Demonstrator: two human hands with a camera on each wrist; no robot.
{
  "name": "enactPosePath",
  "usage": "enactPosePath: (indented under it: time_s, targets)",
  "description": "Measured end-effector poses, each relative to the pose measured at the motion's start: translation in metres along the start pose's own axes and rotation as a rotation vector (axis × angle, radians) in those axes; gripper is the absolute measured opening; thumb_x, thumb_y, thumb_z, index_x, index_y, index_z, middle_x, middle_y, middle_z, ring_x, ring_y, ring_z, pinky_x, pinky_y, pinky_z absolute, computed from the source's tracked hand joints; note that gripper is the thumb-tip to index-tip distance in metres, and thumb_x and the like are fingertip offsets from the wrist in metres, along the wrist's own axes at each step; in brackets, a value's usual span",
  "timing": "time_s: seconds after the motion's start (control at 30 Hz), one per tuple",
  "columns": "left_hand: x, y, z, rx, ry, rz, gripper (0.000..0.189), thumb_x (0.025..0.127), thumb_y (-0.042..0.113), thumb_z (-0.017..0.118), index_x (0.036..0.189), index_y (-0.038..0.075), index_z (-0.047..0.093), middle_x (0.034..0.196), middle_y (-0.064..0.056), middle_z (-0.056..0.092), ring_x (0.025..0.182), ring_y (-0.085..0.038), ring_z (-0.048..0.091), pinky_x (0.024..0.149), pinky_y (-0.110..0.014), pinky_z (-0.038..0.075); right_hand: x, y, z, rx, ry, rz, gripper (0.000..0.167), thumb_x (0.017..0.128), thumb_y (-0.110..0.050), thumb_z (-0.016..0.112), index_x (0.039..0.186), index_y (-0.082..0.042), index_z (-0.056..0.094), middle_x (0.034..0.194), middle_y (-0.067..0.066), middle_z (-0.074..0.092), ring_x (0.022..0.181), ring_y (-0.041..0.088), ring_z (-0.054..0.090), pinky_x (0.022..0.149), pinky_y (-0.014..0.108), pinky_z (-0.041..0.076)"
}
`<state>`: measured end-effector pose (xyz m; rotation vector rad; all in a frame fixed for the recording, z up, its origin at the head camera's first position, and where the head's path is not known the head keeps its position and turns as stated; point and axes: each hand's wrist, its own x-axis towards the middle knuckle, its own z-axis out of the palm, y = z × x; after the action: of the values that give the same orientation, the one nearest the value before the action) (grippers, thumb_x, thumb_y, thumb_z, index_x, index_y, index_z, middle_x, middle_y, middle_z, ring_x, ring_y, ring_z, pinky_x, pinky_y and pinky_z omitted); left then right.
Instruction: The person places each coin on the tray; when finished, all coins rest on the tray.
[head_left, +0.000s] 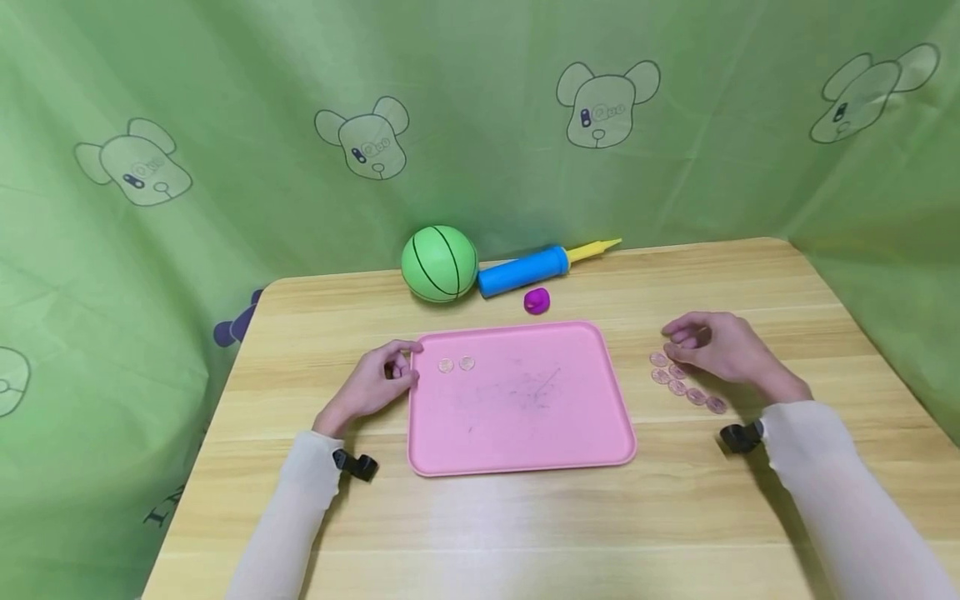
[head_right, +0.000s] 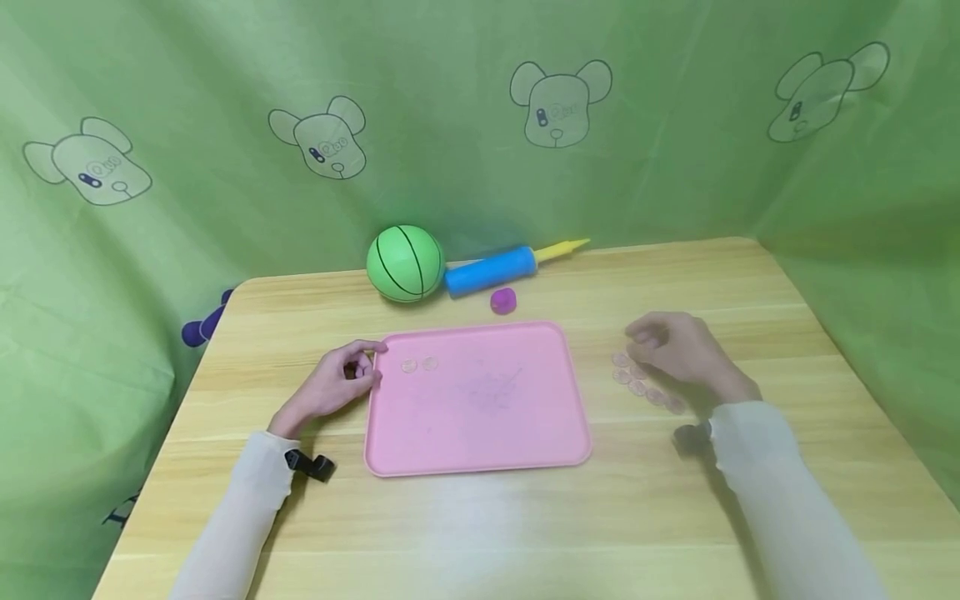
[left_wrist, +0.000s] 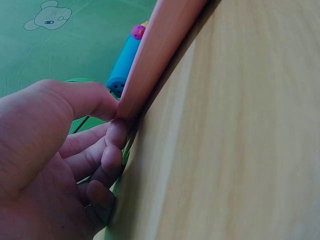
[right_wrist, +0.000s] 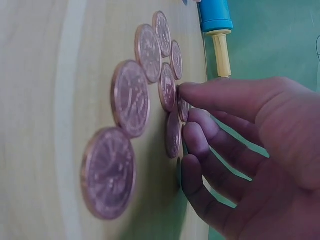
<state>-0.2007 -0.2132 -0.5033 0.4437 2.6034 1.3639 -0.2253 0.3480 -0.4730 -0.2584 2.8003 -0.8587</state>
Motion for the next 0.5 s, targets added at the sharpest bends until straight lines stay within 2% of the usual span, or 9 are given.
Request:
enactPosePath:
  time_s: [0.13, 0.3, 0.5]
  targets:
    - [-0.0006, -0.0008, 0.0004, -0.003, -0.003, -0.006, 0.048, 0.097, 0.003, 0.074, 0.144, 0.000, 0.064, 0.095, -0.008, 0.066, 0.085, -0.017, 0.059, 0.079, -0.023, 0.052, 0.0046, 0.0004, -0.0012, -0.027, -0.042, -0.009, 0.039, 0.100, -0.020, 0.079, 0.134, -0.001, 0.071, 0.113, 0.014, 0.078, 0.105, 0.027, 0.073, 0.087, 0.023, 0.053]
    - [-0.0012, -0.0013, -0.0009, 0.015, 0.001, -0.017, 0.048, 0.097, 0.003, 0.074, 0.144, 0.001, 0.064, 0.094, -0.007, 0.067, 0.084, -0.016, 0.060, 0.079, -0.023, 0.053, 0.0094, -0.0019, -0.0004, -0.044, -0.097, -0.035, 0.038, 0.103, -0.017, 0.073, 0.137, 0.000, 0.065, 0.107, 0.011, 0.073, 0.099, 0.021, 0.069, 0.089, 0.035, 0.055]
    - [-0.0001, 0.0004, -0.0007, 0.023, 0.001, -0.016, 0.048, 0.097, 0.004, 0.075, 0.144, 0.003, 0.065, 0.094, -0.005, 0.067, 0.085, -0.016, 0.061, 0.079, -0.023, 0.053, 0.0053, -0.0080, 0.0026, -0.045, -0.049, -0.057, 0.036, 0.100, -0.009, 0.074, 0.134, -0.001, 0.067, 0.102, 0.009, 0.068, 0.094, 0.020, 0.064, 0.084, 0.031, 0.052]
